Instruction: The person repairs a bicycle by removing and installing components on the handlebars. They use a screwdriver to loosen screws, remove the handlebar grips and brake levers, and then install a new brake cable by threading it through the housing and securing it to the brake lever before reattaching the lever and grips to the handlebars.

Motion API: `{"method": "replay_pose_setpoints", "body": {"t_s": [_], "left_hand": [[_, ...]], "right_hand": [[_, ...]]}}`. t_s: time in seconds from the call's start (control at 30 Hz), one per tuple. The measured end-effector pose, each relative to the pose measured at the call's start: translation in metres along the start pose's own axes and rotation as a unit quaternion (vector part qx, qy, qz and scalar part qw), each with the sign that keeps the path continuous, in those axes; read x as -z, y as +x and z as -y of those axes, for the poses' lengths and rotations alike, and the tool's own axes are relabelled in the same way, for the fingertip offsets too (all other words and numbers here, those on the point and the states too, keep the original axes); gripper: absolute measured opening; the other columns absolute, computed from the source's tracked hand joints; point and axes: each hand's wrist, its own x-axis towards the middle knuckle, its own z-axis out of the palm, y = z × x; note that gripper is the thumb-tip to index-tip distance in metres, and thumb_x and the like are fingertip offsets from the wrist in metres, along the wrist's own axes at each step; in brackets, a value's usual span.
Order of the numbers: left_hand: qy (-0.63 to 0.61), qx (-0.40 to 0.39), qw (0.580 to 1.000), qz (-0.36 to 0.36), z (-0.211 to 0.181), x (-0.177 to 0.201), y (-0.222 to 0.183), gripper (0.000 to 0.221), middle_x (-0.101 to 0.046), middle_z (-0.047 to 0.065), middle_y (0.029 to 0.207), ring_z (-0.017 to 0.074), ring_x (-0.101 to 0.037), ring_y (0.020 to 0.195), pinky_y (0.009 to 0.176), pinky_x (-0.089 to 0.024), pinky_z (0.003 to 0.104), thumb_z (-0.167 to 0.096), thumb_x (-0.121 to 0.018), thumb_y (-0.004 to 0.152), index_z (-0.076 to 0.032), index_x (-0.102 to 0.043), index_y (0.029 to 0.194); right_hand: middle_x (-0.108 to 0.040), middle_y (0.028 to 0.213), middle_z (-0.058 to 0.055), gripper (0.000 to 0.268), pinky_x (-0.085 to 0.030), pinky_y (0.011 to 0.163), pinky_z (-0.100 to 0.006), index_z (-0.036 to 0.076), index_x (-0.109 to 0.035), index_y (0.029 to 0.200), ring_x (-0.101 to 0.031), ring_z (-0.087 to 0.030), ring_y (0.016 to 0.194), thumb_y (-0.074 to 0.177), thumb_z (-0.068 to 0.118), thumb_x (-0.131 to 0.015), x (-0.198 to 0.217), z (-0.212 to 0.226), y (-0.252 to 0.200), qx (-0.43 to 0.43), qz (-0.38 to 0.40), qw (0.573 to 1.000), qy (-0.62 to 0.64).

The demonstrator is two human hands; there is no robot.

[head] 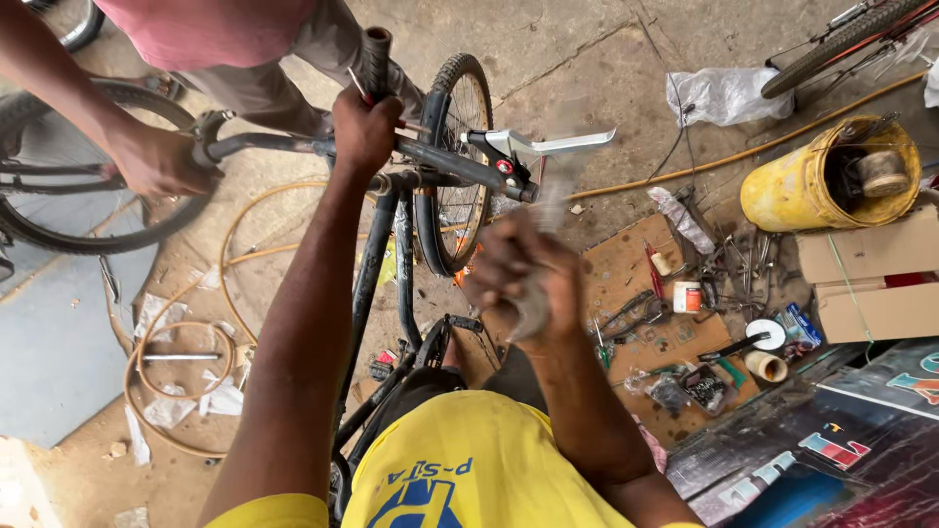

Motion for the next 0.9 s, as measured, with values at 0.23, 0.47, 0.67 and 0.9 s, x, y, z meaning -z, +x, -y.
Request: {"method": "replay_pose_setpoints", "body": {"t_s": [0.23, 0.47, 0.67, 0.9], "left_hand": [[0.061, 0.006, 0.998, -0.028, 0.012, -0.005, 0.005, 0.019, -0.071, 0.010, 0.071, 0.0189, -0.074, 0.066, 0.062, -0.059, 0.035, -0.015, -0.067, 0.082, 0.003, -0.064, 0.088], [-0.019, 0.040, 0.999, -0.002, 0.006, -0.002, 0.001, 0.019, -0.070, 0.013, 0.077, 0.0206, -0.074, 0.069, 0.057, -0.059, 0.038, -0.012, -0.064, 0.082, 0.006, -0.063, 0.090], [0.022, 0.026, 0.999, -0.015, -0.008, -0.007, -0.006, 0.017, -0.072, 0.010, 0.075, 0.0173, -0.075, 0.067, 0.060, -0.060, 0.034, -0.013, -0.066, 0.082, 0.002, -0.064, 0.091], [0.015, 0.017, 0.999, -0.033, 0.005, -0.004, 0.001, 0.017, -0.072, 0.009, 0.078, 0.0169, -0.073, 0.069, 0.065, -0.062, 0.033, -0.013, -0.065, 0.083, 0.002, -0.065, 0.091]], "right_hand": [[-0.043, 0.078, 0.001, 0.025, -0.049, 0.067, -0.035, 0.008, -0.057, 0.101, -0.048, -0.013, 0.065, 0.113, 0.029, -0.051, 0.014, -0.023, 0.011, 0.050, -0.014, 0.998, -0.039], [-0.041, 0.077, 0.001, 0.032, -0.049, 0.069, -0.035, 0.004, -0.064, 0.111, -0.048, -0.012, 0.065, 0.108, 0.033, -0.051, 0.004, 0.009, -0.024, 0.221, -0.083, 0.966, -0.102], [-0.039, 0.075, 0.002, 0.039, -0.047, 0.067, -0.032, 0.008, -0.067, 0.099, -0.049, -0.010, 0.064, 0.121, 0.032, -0.046, 0.027, -0.024, 0.026, 0.035, 0.072, 0.997, 0.010], [-0.039, 0.071, 0.004, 0.024, -0.047, 0.073, -0.035, 0.012, -0.061, 0.105, -0.046, -0.010, 0.067, 0.108, 0.034, -0.051, 0.007, -0.004, 0.003, 0.501, -0.017, 0.810, -0.305]]}}
